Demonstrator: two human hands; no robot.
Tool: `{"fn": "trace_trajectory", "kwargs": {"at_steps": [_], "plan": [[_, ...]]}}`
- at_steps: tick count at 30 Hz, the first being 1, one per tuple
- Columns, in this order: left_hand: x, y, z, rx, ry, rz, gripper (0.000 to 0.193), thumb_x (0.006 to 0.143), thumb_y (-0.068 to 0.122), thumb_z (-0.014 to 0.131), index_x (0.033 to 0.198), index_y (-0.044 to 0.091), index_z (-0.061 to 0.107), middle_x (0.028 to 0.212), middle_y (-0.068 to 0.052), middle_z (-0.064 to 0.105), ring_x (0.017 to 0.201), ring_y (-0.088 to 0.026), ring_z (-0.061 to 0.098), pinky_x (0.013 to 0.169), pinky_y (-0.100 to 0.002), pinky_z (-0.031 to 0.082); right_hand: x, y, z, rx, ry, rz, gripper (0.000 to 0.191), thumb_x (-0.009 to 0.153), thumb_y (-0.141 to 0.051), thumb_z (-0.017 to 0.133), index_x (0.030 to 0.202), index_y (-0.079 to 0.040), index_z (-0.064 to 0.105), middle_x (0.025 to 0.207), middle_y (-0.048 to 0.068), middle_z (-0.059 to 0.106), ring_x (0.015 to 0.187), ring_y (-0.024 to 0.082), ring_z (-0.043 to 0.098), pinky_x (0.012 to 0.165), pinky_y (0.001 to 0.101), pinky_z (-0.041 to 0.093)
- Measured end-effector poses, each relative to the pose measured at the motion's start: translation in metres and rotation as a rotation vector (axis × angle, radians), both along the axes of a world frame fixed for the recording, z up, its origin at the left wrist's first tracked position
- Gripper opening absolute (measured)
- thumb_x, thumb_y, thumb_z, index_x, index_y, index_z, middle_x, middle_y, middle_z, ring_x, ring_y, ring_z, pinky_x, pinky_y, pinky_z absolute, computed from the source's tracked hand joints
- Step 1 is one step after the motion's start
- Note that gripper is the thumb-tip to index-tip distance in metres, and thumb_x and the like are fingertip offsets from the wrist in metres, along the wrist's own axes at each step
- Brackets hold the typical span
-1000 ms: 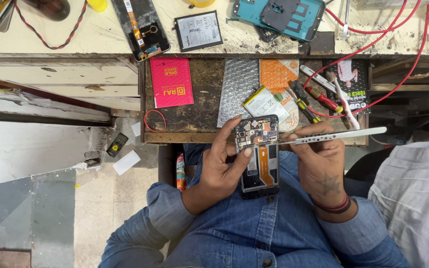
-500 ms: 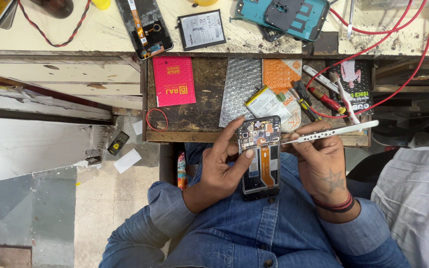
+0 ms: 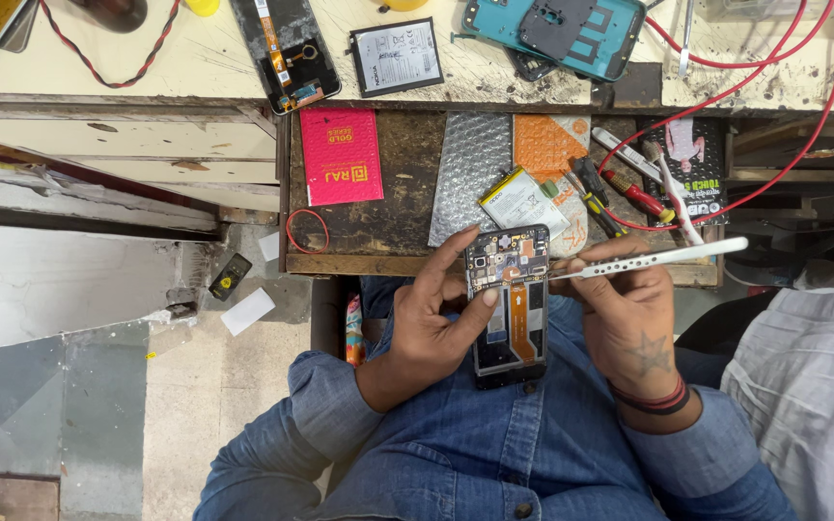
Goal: The person disassembles a smartphone at a repair workbench. They pry open the phone, remove the back cover, disconnect and lift out the battery, then use a metal pry tool to work on the internal board and components.
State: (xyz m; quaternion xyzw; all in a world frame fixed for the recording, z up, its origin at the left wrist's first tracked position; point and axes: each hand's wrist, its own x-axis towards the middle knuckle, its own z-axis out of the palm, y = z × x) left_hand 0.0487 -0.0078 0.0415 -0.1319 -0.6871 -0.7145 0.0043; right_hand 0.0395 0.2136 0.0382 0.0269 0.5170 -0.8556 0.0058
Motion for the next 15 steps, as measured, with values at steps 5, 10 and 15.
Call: {"fn": "trace_trajectory", "kwargs": {"at_steps": [5,10,15], "plan": [[0.001,0.001,-0.002,0.036,-0.029,0.020,0.063,0.104,0.007,0.067,0.157,-0.004,0.036,0.098,-0.011,0.080,0.086,-0.006,0.072,0.075,-0.021,0.056,0.009,-0.003,-0.005,0.207,0.157,-0.087,0.014,0.100,0.007,0.070,0.109,0.001,0.060,0.105,0.015,0.073,0.097,0.018,0.072,0.094,0.0339,0.060],[0.001,0.001,-0.001,0.032,-0.035,0.025,0.062,0.103,0.007,0.068,0.157,-0.004,0.037,0.097,-0.010,0.080,0.086,-0.006,0.071,0.075,-0.021,0.056,0.014,-0.003,-0.005,0.385,0.179,-0.136,0.016,0.099,0.008,0.071,0.111,0.002,0.061,0.099,0.014,0.071,0.091,0.015,0.070,0.089,0.0300,0.057],[0.000,0.002,0.000,0.055,-0.012,0.016,0.062,0.104,0.005,0.067,0.157,-0.004,0.036,0.103,-0.012,0.080,0.093,-0.007,0.072,0.081,-0.021,0.056,0.004,-0.002,-0.001,-0.008,0.046,-0.018,0.013,0.098,0.002,0.069,0.108,-0.001,0.062,0.102,0.014,0.073,0.095,0.020,0.073,0.089,0.0364,0.062]]}}
